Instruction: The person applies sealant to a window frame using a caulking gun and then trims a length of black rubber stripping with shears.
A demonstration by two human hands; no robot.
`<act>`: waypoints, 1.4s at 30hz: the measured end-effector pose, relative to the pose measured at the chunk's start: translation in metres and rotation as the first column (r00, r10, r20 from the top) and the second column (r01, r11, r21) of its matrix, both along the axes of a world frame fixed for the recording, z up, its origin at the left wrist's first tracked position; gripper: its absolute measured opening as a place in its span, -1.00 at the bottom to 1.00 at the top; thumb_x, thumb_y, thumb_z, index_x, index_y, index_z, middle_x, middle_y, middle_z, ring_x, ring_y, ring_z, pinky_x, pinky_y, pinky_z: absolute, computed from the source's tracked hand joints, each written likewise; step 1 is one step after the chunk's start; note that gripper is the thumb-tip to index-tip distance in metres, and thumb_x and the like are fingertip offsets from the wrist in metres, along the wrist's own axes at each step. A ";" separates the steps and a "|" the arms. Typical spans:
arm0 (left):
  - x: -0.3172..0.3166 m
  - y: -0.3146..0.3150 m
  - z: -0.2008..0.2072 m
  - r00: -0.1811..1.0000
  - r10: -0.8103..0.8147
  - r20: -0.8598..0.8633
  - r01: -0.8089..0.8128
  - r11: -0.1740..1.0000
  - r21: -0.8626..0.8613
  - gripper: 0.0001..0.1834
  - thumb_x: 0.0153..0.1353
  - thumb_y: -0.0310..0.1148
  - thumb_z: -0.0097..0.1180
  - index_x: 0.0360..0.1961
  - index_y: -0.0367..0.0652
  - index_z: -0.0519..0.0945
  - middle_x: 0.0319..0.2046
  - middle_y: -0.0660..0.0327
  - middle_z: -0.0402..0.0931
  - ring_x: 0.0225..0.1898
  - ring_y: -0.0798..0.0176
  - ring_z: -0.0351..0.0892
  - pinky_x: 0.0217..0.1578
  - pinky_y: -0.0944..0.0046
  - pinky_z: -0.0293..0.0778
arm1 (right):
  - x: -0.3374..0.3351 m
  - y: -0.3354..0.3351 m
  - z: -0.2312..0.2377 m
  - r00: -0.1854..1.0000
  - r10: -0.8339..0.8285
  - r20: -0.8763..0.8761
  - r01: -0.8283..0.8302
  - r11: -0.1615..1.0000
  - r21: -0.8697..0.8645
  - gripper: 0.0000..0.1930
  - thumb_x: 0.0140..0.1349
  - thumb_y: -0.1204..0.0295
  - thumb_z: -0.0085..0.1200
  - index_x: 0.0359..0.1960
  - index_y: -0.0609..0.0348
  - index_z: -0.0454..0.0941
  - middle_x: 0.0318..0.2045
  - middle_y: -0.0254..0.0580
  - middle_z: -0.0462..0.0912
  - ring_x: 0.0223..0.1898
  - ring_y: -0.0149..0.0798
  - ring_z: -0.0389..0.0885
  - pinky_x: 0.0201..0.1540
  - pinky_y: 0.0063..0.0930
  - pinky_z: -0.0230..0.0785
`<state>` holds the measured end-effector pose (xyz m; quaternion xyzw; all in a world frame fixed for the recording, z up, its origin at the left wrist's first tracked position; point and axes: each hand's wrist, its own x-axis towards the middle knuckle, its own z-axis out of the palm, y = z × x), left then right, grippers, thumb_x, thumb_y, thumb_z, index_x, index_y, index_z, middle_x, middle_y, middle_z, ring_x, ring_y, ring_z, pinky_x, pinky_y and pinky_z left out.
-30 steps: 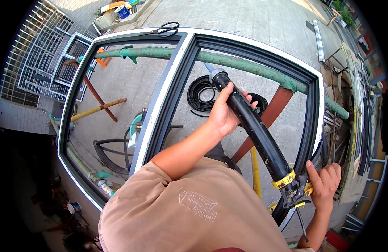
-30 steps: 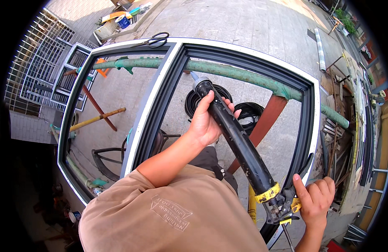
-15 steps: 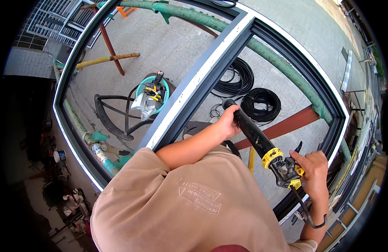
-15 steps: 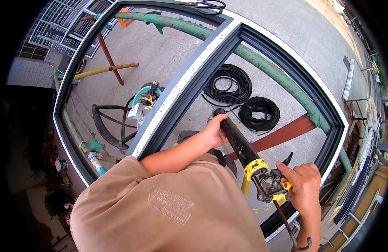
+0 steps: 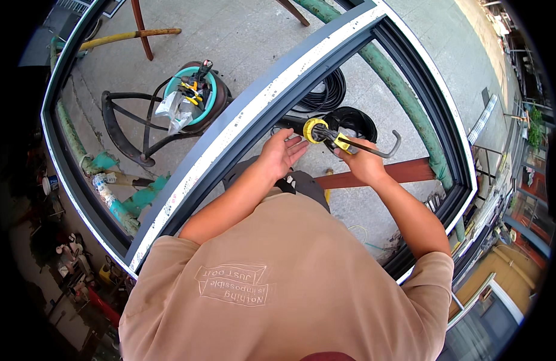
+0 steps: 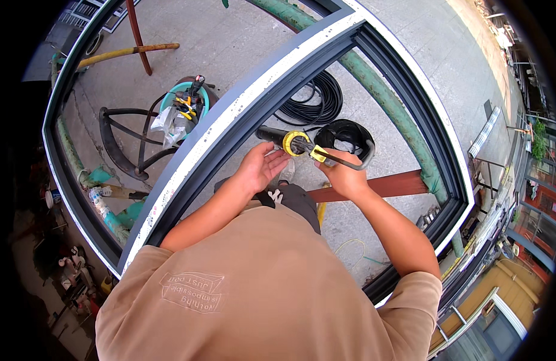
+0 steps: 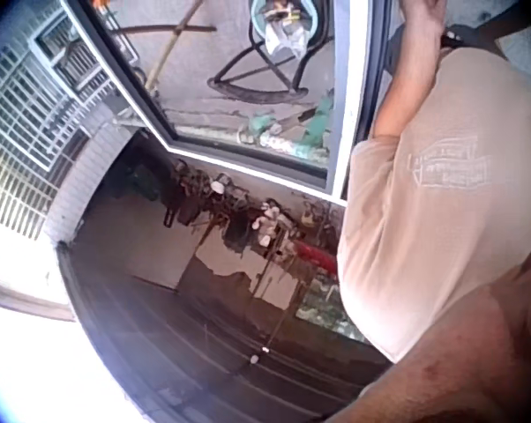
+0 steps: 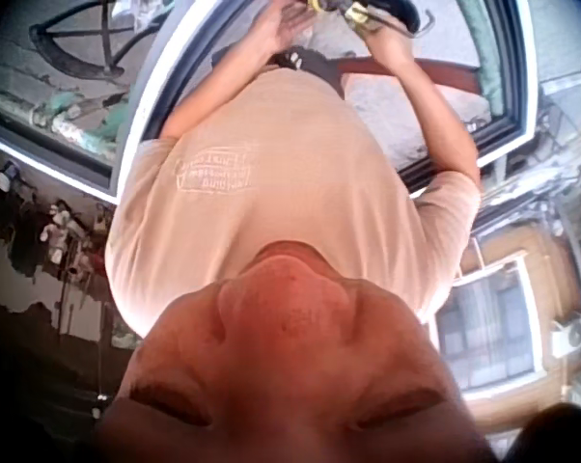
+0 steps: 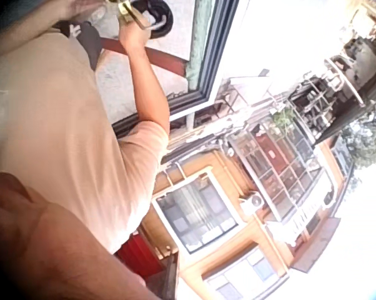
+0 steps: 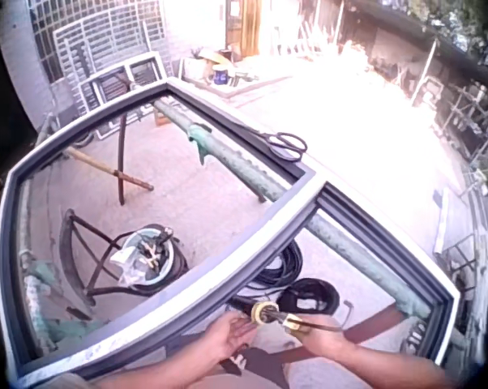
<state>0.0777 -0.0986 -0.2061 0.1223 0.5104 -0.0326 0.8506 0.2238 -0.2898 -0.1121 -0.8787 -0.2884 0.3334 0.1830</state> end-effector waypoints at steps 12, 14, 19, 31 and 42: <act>-0.101 0.014 0.153 0.692 -0.711 0.124 0.367 0.495 0.787 -0.62 0.63 -0.26 0.09 0.29 -0.28 0.57 0.14 0.05 0.67 0.23 0.19 0.65 0.24 0.14 0.55 | -0.032 0.085 -0.164 0.957 0.224 -0.184 -0.241 0.967 -0.077 -0.66 0.36 0.12 0.35 -0.02 0.08 0.78 -0.23 0.23 0.80 -0.11 0.32 0.78 -0.04 0.11 0.58; -0.125 0.031 0.195 0.723 -0.670 0.166 0.267 0.493 0.828 -0.64 0.59 -0.29 0.13 0.27 -0.26 0.60 0.13 0.02 0.68 0.21 0.11 0.68 0.21 0.09 0.57 | -0.048 0.103 -0.187 0.933 0.314 -0.177 -0.326 0.945 -0.042 -0.64 0.37 0.13 0.32 -0.02 0.14 0.77 -0.19 0.26 0.80 -0.07 0.35 0.77 0.03 0.13 0.57; -0.228 0.090 0.269 0.860 -0.510 0.013 0.085 0.168 0.982 -0.61 0.49 -0.32 0.24 0.22 -0.34 0.61 0.13 -0.05 0.68 0.16 0.00 0.70 0.21 0.04 0.57 | -0.096 0.138 -0.291 0.661 0.499 0.561 -0.739 0.565 0.368 -0.56 0.43 0.21 0.26 0.21 0.21 0.69 -0.10 0.18 0.83 -0.03 0.34 0.78 0.15 0.11 0.58; -0.466 0.108 0.235 0.515 0.639 -0.572 0.502 0.316 0.805 -0.42 0.64 -0.28 0.06 0.56 -0.27 0.34 0.39 -0.06 0.49 0.43 0.07 0.47 0.46 0.08 0.33 | -0.314 0.323 -0.263 0.707 0.597 -0.378 -0.588 0.794 0.155 -0.62 0.39 0.19 0.28 -0.05 0.32 0.72 -0.20 0.32 0.79 -0.08 0.35 0.77 0.01 0.09 0.56; -0.456 0.107 0.200 0.360 0.566 -0.741 0.715 0.343 0.609 -0.37 0.70 -0.11 -0.16 0.57 -0.33 0.27 0.33 -0.19 0.54 0.36 -0.12 0.53 0.42 0.02 0.33 | -0.432 0.412 -0.287 0.676 0.460 -0.575 -0.445 0.878 0.180 -0.54 0.46 0.11 0.21 0.06 0.32 0.73 0.06 0.33 0.76 0.15 0.32 0.72 0.23 0.08 0.52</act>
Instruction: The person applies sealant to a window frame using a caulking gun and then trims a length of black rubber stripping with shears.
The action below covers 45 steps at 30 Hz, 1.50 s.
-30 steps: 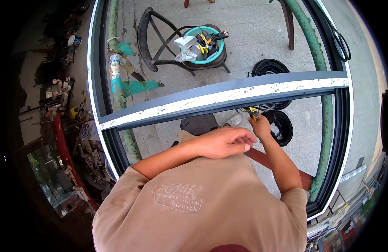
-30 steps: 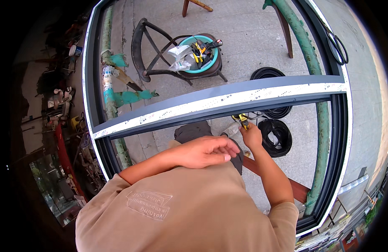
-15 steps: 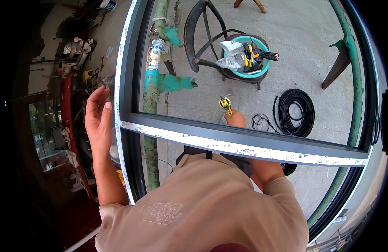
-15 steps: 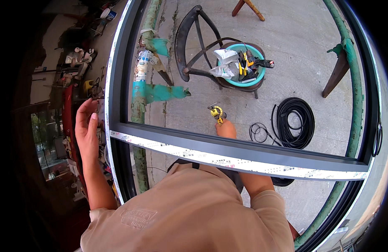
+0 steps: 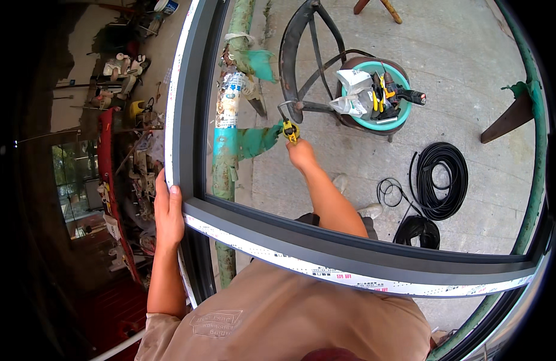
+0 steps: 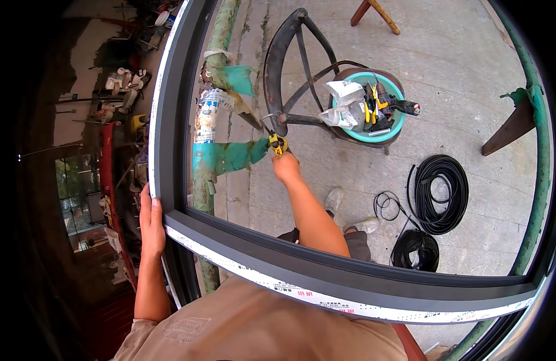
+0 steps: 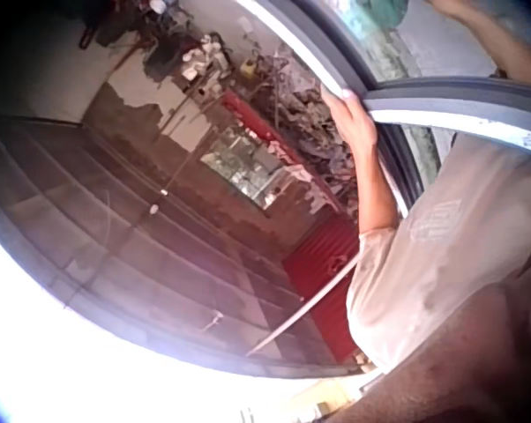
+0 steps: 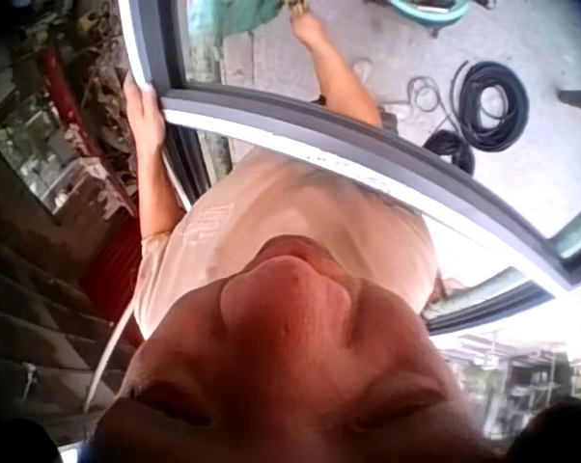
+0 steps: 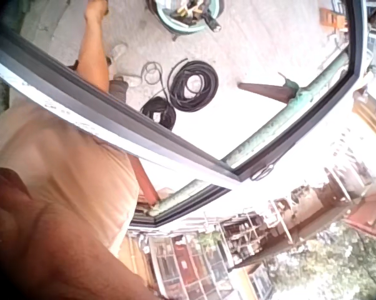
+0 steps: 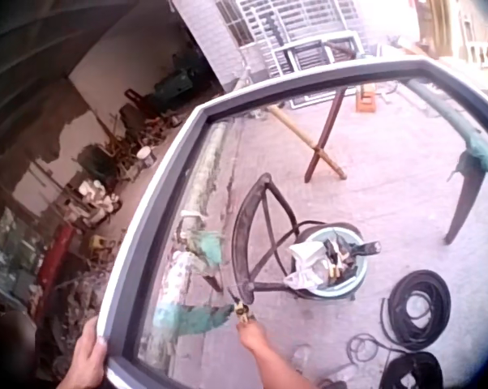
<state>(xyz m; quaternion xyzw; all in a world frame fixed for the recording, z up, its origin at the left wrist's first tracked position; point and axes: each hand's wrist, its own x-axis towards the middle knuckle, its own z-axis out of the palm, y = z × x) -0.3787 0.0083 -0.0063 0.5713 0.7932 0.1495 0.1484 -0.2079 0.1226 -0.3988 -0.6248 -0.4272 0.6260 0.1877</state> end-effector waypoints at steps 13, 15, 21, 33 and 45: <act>-0.001 0.000 -0.001 0.998 -0.031 -0.052 0.030 0.999 -0.025 -0.28 0.69 0.01 -0.23 0.59 -0.36 0.24 0.39 -0.20 0.48 0.42 -0.14 0.46 0.45 -0.01 0.27 | -0.002 0.027 -0.036 0.966 -0.258 0.023 0.260 0.962 -0.087 -0.58 0.47 0.17 0.21 0.05 0.34 0.73 -0.01 0.27 0.79 0.09 0.27 0.75 0.14 0.03 0.51; -0.004 -0.002 -0.002 0.998 -0.037 -0.048 0.036 0.999 -0.021 -0.25 0.68 0.05 -0.24 0.60 -0.37 0.23 0.41 -0.20 0.45 0.45 -0.14 0.43 0.47 -0.01 0.25 | 0.002 0.030 -0.041 0.967 -0.253 0.034 0.254 0.966 -0.055 -0.58 0.46 0.16 0.21 0.06 0.33 0.72 0.00 0.30 0.78 0.11 0.28 0.74 0.16 0.05 0.51; -0.008 -0.004 -0.003 0.998 -0.041 -0.045 0.041 0.999 -0.011 -0.22 0.69 0.08 -0.26 0.61 -0.37 0.22 0.44 -0.20 0.43 0.47 -0.13 0.40 0.49 0.00 0.22 | 0.017 0.034 -0.045 0.966 -0.246 0.072 0.246 0.969 0.012 -0.53 0.43 0.13 0.23 0.08 0.35 0.69 0.03 0.34 0.77 0.15 0.32 0.72 0.21 0.09 0.51; 0.000 -0.004 -0.002 0.999 -0.016 -0.046 0.017 1.000 0.006 -0.27 0.69 0.03 -0.22 0.60 -0.33 0.26 0.43 -0.15 0.46 0.46 -0.08 0.43 0.48 0.03 0.24 | 0.031 0.035 -0.052 0.973 -0.209 0.096 0.204 0.977 0.061 -0.52 0.38 0.12 0.29 0.13 0.26 0.66 0.02 0.28 0.79 0.12 0.29 0.74 0.18 0.10 0.53; -0.002 -0.003 -0.003 1.000 -0.018 -0.002 0.018 0.999 0.026 -0.30 0.69 0.02 -0.23 0.59 -0.31 0.29 0.40 -0.15 0.48 0.45 -0.07 0.43 0.48 0.03 0.23 | 0.045 0.012 -0.036 0.970 -0.118 0.214 0.092 0.987 0.129 -0.49 0.36 0.13 0.30 0.21 0.21 0.61 -0.02 0.25 0.79 0.08 0.31 0.74 0.13 0.14 0.55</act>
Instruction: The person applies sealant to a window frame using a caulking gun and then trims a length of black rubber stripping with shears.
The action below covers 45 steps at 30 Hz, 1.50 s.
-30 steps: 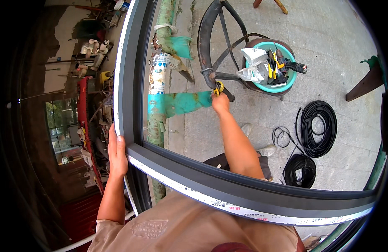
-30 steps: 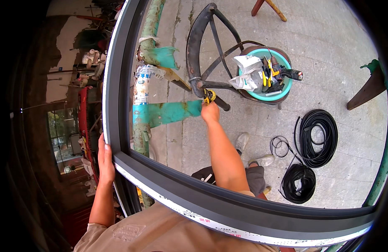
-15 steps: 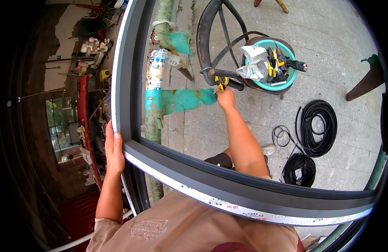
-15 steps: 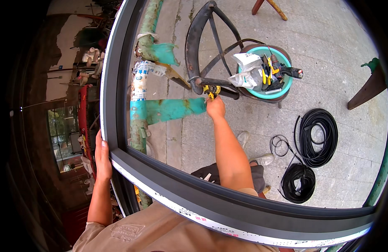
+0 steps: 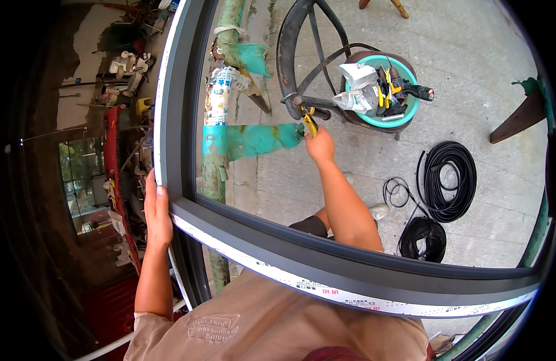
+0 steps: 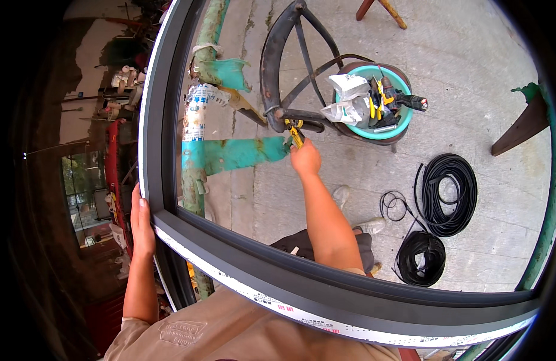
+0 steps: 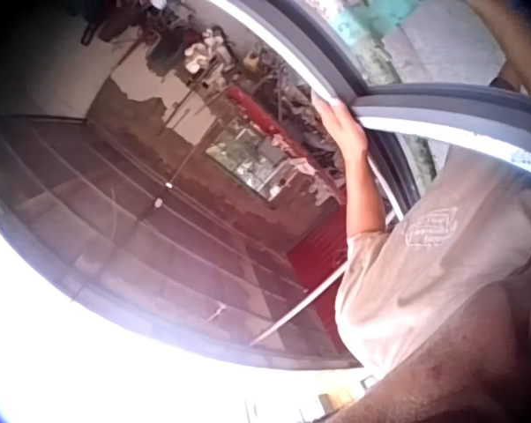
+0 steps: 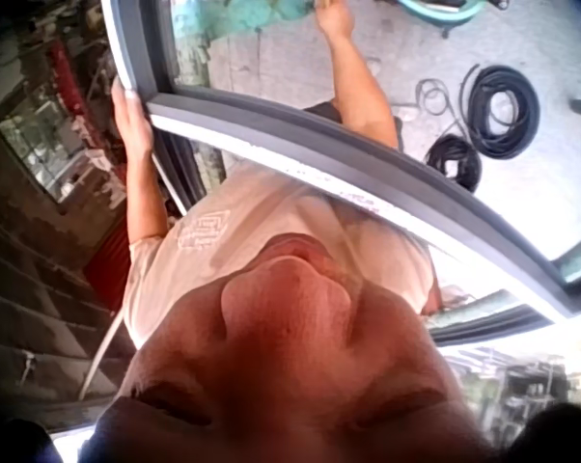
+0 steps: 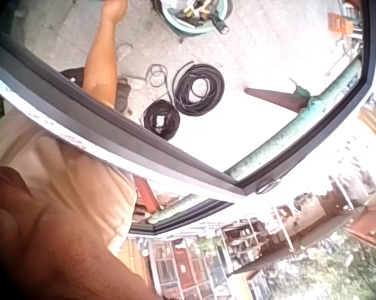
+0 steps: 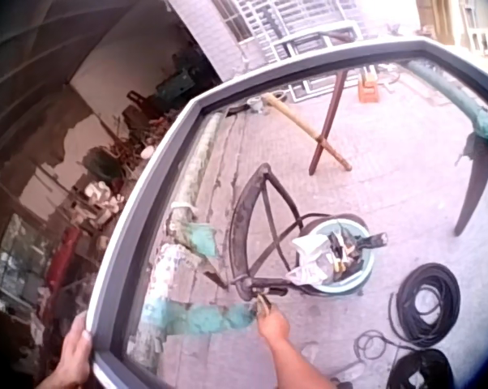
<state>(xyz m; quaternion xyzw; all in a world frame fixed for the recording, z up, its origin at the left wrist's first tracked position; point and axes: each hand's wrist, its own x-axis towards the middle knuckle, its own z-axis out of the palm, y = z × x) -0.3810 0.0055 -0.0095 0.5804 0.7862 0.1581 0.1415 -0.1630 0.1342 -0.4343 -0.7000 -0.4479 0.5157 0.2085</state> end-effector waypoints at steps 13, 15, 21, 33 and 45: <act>0.000 0.002 0.000 0.997 0.026 0.076 -0.027 1.000 0.002 -0.32 0.70 0.02 -0.23 0.54 -0.33 0.34 0.35 -0.18 0.53 0.39 -0.10 0.51 0.43 0.04 0.30 | 0.092 -0.118 0.023 0.966 0.171 0.193 -0.177 0.984 0.016 -0.46 0.33 0.20 0.31 0.22 0.34 0.62 0.09 0.32 0.71 0.10 0.32 0.72 0.17 0.09 0.59; -0.006 0.001 -0.006 0.999 0.006 0.041 -0.008 0.999 0.044 -0.33 0.71 0.02 -0.25 0.52 -0.34 0.36 0.34 -0.17 0.54 0.39 -0.10 0.51 0.43 0.05 0.31 | 0.123 -0.144 0.033 0.950 0.239 0.201 -0.235 0.971 -0.042 -0.47 0.33 0.19 0.31 0.20 0.35 0.64 0.09 0.33 0.71 0.09 0.31 0.73 0.16 0.07 0.60; -0.018 0.000 -0.011 0.967 0.013 0.256 -0.041 0.994 0.106 -0.26 0.71 0.12 -0.28 0.48 -0.37 0.44 0.36 -0.11 0.55 0.42 0.00 0.48 0.47 0.10 0.25 | 0.248 -0.238 -0.016 0.918 0.372 0.138 -0.361 0.927 -0.099 -0.40 0.51 0.03 0.13 0.39 0.19 0.58 0.30 0.07 0.69 0.29 0.05 0.68 0.31 -0.19 0.53; -0.029 0.006 -0.014 0.636 0.166 0.753 -0.258 0.966 0.005 -0.08 0.69 0.30 -0.42 0.45 -0.39 0.53 0.33 -0.01 0.61 0.31 0.15 0.56 0.42 0.20 0.31 | 0.344 -0.334 0.105 0.863 0.245 0.442 -0.236 0.969 -0.077 -0.53 0.37 0.18 0.31 0.14 0.31 0.72 -0.11 0.16 0.82 -0.03 0.17 0.80 0.09 0.00 0.59; -0.022 0.011 -0.005 0.630 0.171 0.757 -0.245 0.969 -0.015 -0.07 0.69 0.30 -0.42 0.49 -0.42 0.47 0.39 -0.02 0.56 0.35 0.13 0.53 0.45 0.20 0.29 | 0.373 -0.366 0.133 0.914 0.058 0.402 -0.059 0.998 -0.010 -0.52 0.39 0.17 0.29 0.17 0.29 0.73 -0.16 0.12 0.85 -0.05 0.14 0.83 0.06 -0.06 0.61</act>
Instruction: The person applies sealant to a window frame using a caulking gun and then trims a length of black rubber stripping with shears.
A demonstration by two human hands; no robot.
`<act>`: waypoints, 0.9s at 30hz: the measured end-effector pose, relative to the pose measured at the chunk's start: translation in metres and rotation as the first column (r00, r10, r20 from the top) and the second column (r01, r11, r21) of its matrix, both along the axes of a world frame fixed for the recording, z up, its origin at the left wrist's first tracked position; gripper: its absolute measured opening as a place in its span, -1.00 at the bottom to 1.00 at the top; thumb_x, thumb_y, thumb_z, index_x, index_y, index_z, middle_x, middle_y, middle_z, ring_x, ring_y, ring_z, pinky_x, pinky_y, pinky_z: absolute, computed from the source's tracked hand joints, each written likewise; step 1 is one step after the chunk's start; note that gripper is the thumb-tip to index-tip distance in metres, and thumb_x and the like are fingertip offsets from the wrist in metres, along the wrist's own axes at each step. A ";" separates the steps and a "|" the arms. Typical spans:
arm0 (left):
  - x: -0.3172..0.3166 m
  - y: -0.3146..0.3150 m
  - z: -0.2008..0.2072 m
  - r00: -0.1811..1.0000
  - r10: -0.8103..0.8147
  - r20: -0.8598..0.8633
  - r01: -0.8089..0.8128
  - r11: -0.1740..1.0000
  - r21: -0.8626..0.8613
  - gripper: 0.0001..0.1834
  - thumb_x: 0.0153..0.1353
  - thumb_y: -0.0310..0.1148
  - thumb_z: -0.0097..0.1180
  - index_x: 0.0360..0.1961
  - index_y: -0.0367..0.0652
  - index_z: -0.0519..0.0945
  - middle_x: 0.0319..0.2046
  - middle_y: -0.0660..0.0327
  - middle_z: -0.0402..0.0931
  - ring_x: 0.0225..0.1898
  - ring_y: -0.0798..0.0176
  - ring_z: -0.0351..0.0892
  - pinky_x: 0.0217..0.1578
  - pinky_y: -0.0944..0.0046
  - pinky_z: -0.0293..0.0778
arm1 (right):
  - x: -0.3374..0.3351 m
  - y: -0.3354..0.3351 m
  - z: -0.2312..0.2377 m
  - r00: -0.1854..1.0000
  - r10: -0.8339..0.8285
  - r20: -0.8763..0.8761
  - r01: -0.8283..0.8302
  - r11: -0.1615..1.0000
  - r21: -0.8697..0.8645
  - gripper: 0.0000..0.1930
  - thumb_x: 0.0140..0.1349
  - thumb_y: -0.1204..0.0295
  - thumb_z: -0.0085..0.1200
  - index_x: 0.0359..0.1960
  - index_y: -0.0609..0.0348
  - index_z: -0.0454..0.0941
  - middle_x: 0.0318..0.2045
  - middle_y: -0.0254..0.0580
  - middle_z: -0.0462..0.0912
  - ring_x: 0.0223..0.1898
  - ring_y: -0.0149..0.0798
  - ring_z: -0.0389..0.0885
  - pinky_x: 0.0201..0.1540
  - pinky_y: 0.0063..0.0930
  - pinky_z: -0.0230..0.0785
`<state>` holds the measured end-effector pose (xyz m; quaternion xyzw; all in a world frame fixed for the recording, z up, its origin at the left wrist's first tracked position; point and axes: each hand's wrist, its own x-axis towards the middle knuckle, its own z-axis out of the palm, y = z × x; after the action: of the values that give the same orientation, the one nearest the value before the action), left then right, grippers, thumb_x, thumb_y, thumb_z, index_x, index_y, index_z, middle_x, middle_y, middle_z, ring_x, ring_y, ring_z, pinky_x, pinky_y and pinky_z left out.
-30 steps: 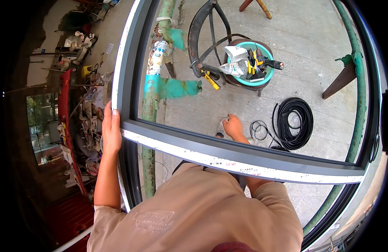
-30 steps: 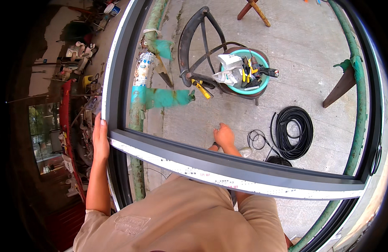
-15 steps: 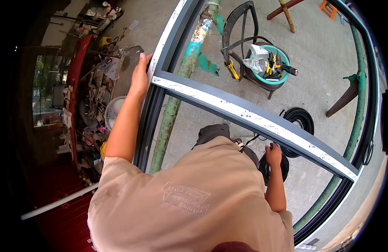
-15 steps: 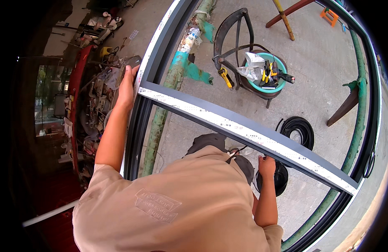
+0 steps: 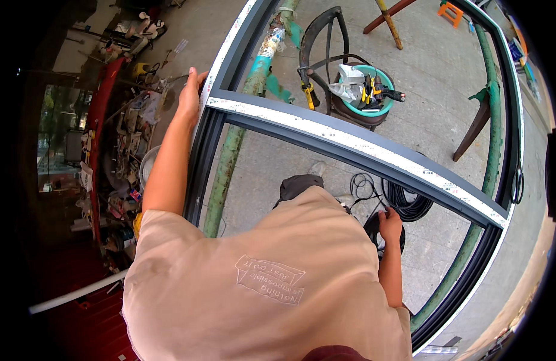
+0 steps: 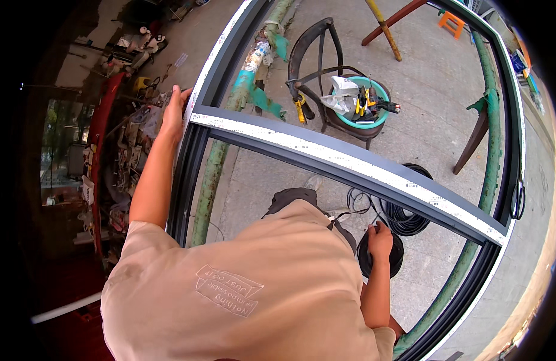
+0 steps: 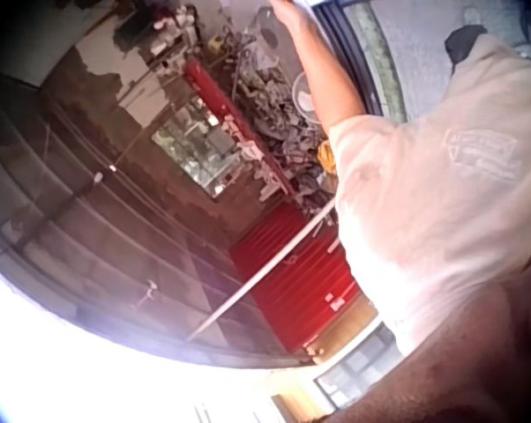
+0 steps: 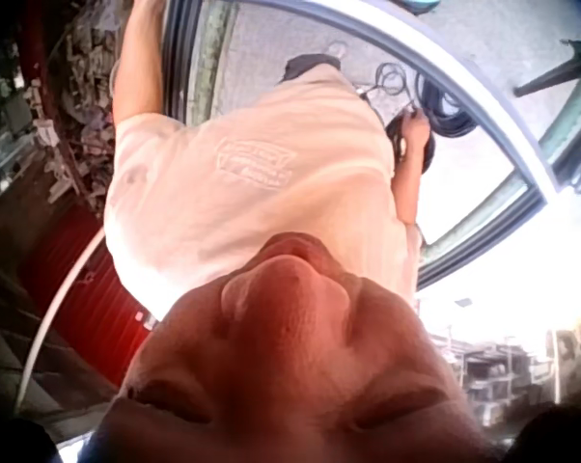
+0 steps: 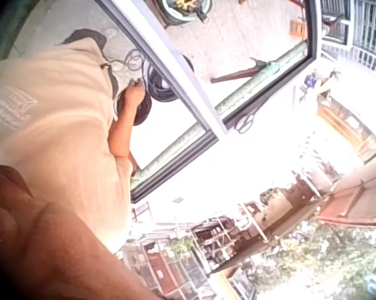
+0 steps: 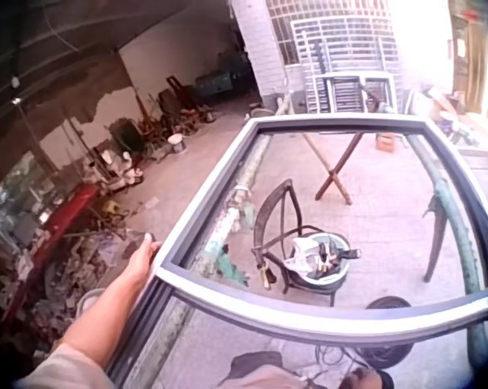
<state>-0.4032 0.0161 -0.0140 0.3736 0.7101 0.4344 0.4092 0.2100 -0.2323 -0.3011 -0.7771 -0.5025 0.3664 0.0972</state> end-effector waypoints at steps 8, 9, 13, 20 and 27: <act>-0.069 0.008 -0.048 0.985 0.043 0.168 -0.046 0.999 0.018 -0.02 0.64 0.39 -0.32 0.56 -0.39 0.36 0.41 -0.01 0.53 0.39 0.07 0.53 0.43 0.12 0.35 | 0.014 -0.010 0.015 0.998 0.027 0.054 -0.024 0.998 -0.057 -0.49 0.40 0.08 0.26 0.16 0.26 0.72 0.02 0.19 0.80 0.09 0.21 0.76 0.17 0.02 0.59; -0.083 0.009 -0.051 0.990 0.020 0.139 -0.023 1.000 0.017 -0.03 0.63 0.39 -0.32 0.56 -0.36 0.37 0.41 0.02 0.54 0.40 0.06 0.52 0.45 0.12 0.33 | 0.011 -0.009 0.020 0.997 0.000 0.077 0.002 1.000 -0.029 -0.49 0.41 0.08 0.25 0.16 0.26 0.72 0.04 0.21 0.79 0.10 0.22 0.76 0.18 0.03 0.59; -0.065 0.021 -0.044 0.976 0.013 0.219 -0.013 1.000 -0.002 -0.06 0.62 0.39 -0.27 0.54 -0.31 0.41 0.42 0.04 0.54 0.40 0.06 0.53 0.44 0.12 0.34 | 0.016 -0.013 0.029 0.996 -0.064 0.066 0.066 0.997 -0.040 -0.46 0.40 0.06 0.25 0.19 0.27 0.71 0.04 0.22 0.78 0.10 0.22 0.75 0.19 0.02 0.59; -0.085 0.024 -0.041 0.963 0.011 0.270 -0.012 1.000 0.003 -0.06 0.62 0.38 -0.26 0.53 -0.31 0.43 0.41 0.00 0.55 0.39 0.00 0.54 0.45 0.09 0.35 | 0.024 -0.009 0.051 0.990 -0.131 -0.053 0.132 0.991 0.012 -0.49 0.40 0.07 0.24 0.15 0.26 0.72 -0.04 0.18 0.80 0.04 0.23 0.77 0.13 0.05 0.60; -0.071 0.023 -0.029 0.987 0.030 0.160 -0.024 0.999 -0.037 -0.06 0.63 0.38 -0.28 0.52 -0.34 0.44 0.35 0.00 0.61 0.33 0.01 0.59 0.42 0.10 0.37 | 0.038 -0.022 0.038 0.977 -0.206 -0.054 0.208 0.977 0.042 -0.56 0.44 0.15 0.23 0.12 0.28 0.74 -0.03 0.28 0.79 0.05 0.30 0.76 0.14 0.08 0.59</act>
<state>-0.4742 0.0390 -0.0435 0.3206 0.6872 0.4562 0.4657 0.2483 -0.2542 -0.2633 -0.8133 -0.4250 0.3612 0.1655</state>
